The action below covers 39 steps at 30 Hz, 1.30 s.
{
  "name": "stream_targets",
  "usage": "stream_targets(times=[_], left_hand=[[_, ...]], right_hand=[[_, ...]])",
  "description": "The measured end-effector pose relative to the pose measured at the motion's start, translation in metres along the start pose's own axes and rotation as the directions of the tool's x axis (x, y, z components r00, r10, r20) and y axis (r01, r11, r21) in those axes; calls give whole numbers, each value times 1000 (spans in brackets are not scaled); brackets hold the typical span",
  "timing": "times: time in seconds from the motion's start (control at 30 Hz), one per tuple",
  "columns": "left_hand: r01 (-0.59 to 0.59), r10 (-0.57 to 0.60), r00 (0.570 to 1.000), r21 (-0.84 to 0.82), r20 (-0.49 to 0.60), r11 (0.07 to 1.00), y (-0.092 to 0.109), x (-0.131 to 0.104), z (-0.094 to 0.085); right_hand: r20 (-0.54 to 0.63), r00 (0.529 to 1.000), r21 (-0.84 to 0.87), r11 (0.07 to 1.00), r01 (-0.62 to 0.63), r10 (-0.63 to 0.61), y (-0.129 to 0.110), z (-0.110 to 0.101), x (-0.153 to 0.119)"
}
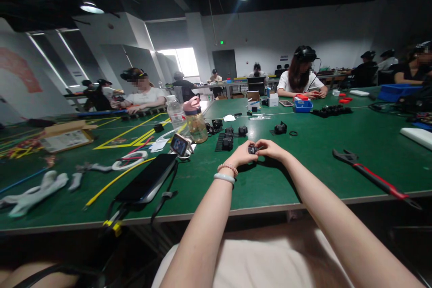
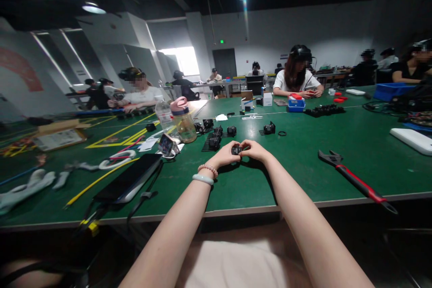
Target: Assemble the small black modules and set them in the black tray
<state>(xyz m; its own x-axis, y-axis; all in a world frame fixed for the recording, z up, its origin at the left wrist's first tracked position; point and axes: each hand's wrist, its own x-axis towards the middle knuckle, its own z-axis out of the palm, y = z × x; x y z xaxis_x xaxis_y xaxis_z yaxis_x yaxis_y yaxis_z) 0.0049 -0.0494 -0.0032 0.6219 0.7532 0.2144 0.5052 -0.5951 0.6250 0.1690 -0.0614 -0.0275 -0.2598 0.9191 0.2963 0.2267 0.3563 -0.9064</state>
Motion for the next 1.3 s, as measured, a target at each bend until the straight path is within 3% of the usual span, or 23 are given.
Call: stream_targets(times=[0.47, 1.3], left_hand=[[53, -53, 999, -20, 10, 998, 4, 0, 0], [13, -13, 1000, -11, -2, 1000, 1, 2, 2]], right_hand=[[5, 1000, 5, 1000, 0, 0, 3, 0, 2], [23, 999, 82, 996, -30, 28, 3, -2, 0]])
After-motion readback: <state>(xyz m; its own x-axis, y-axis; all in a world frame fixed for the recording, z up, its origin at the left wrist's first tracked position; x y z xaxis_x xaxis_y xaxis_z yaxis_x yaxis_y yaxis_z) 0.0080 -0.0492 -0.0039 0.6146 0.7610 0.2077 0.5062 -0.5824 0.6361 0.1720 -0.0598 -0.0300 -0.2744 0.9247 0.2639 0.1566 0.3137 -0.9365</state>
